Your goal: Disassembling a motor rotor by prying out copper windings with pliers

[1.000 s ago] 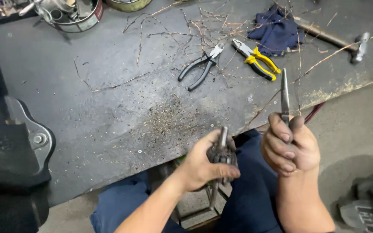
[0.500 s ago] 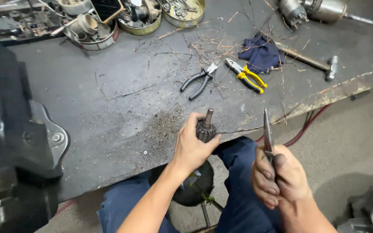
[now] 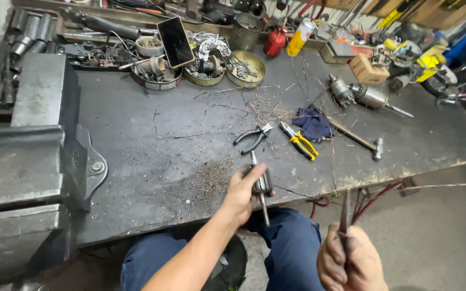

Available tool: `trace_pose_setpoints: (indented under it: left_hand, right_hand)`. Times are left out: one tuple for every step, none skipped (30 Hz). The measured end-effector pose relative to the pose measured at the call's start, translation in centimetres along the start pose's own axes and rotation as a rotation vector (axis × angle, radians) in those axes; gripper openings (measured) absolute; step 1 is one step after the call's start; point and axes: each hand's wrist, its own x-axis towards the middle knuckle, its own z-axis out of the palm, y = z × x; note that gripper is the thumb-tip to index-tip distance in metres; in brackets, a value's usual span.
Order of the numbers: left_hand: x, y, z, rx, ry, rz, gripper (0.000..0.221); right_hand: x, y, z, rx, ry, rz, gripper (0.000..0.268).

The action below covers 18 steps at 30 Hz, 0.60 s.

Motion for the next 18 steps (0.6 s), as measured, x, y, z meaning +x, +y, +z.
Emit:
trace_pose_setpoints:
  left_hand:
    - [0.1, 1.2, 0.1, -0.014, -0.003, 0.012, 0.048]
    - [0.2, 2.4, 0.1, -0.067, 0.058, 0.068, 0.046]
    - [0.2, 3.7, 0.0, -0.117, 0.122, 0.125, 0.044]
    - [0.9, 4.7, -1.0, -0.129, 0.123, 0.140, 0.044]
    - [1.7, 5.7, -1.9, -0.185, 0.093, 0.168, 0.045]
    - [2.6, 6.6, -2.7, -0.240, 0.062, 0.198, 0.047]
    - [1.8, 7.1, -3.0, -0.244, 0.062, 0.202, 0.047]
    - [1.1, 7.5, -3.3, -0.259, -0.169, 0.219, 0.045]
    - [0.4, 7.6, -3.4, -0.275, -0.401, 0.229, 0.048]
    - [0.7, 7.0, -3.4, -0.281, -0.402, 0.228, 0.048]
    - [1.0, 6.3, -3.4, -0.245, -0.318, 0.115, 0.052]
    - [1.2, 5.5, -3.3, -0.206, -0.233, 0.002, 0.058]
    - [1.7, 3.9, -3.3, -0.201, -0.241, -0.010, 0.058]
    - [2.1, 2.3, -3.4, -0.134, -0.235, -0.079, 0.054]
    - [2.5, 0.8, -3.5, -0.070, -0.226, -0.140, 0.064]
    - [1.8, 0.2, -2.8, -0.070, -0.230, -0.143, 0.064]
    - [1.3, -0.3, -2.0, -0.092, -0.259, -0.127, 0.060]
    - [0.7, -0.8, -1.2, -0.113, -0.288, -0.110, 0.057]
  right_hand:
    - [-0.5, 0.6, -0.3, -0.014, -0.012, 0.007, 0.053]
    - [-1.1, 1.2, -0.6, -0.099, -0.003, -0.027, 0.056]
    - [-1.4, 2.0, -1.0, -0.180, 0.001, -0.063, 0.059]
    - [-2.3, 3.1, -3.9, -0.188, -0.015, -0.057, 0.059]
    - [-3.0, 4.1, -7.1, -0.070, -0.027, -0.012, 0.055]
    - [-3.6, 4.9, -10.4, 0.048, -0.039, 0.035, 0.051]
    - [-4.1, 5.2, -11.9, 0.046, -0.043, 0.038, 0.051]
    - [-4.6, 5.4, -13.5, 0.139, -0.107, 0.003, 0.046]
    - [-5.4, 5.4, -15.2, 0.230, -0.165, -0.030, 0.041]
    - [-4.8, 3.9, -12.5, 0.225, -0.163, -0.027, 0.041]
    - [-4.7, 2.9, -9.6, 0.012, -0.018, -0.096, 0.045]
    - [-4.5, 1.7, -6.8, -0.200, 0.127, -0.164, 0.049]
    - [-4.0, 1.3, -5.6, -0.201, 0.139, -0.173, 0.049]
    - [-3.5, 0.9, -4.4, -0.182, 0.140, -0.200, 0.050]
    - [-2.7, 0.3, -3.3, -0.164, 0.133, -0.221, 0.052]
    - [-2.4, -0.7, -2.5, -0.167, 0.137, -0.223, 0.052]
    - [-1.8, -1.8, -1.7, -0.107, 0.055, -0.270, 0.045]
    - [-1.3, -2.9, -1.0, -0.048, -0.027, -0.315, 0.040]
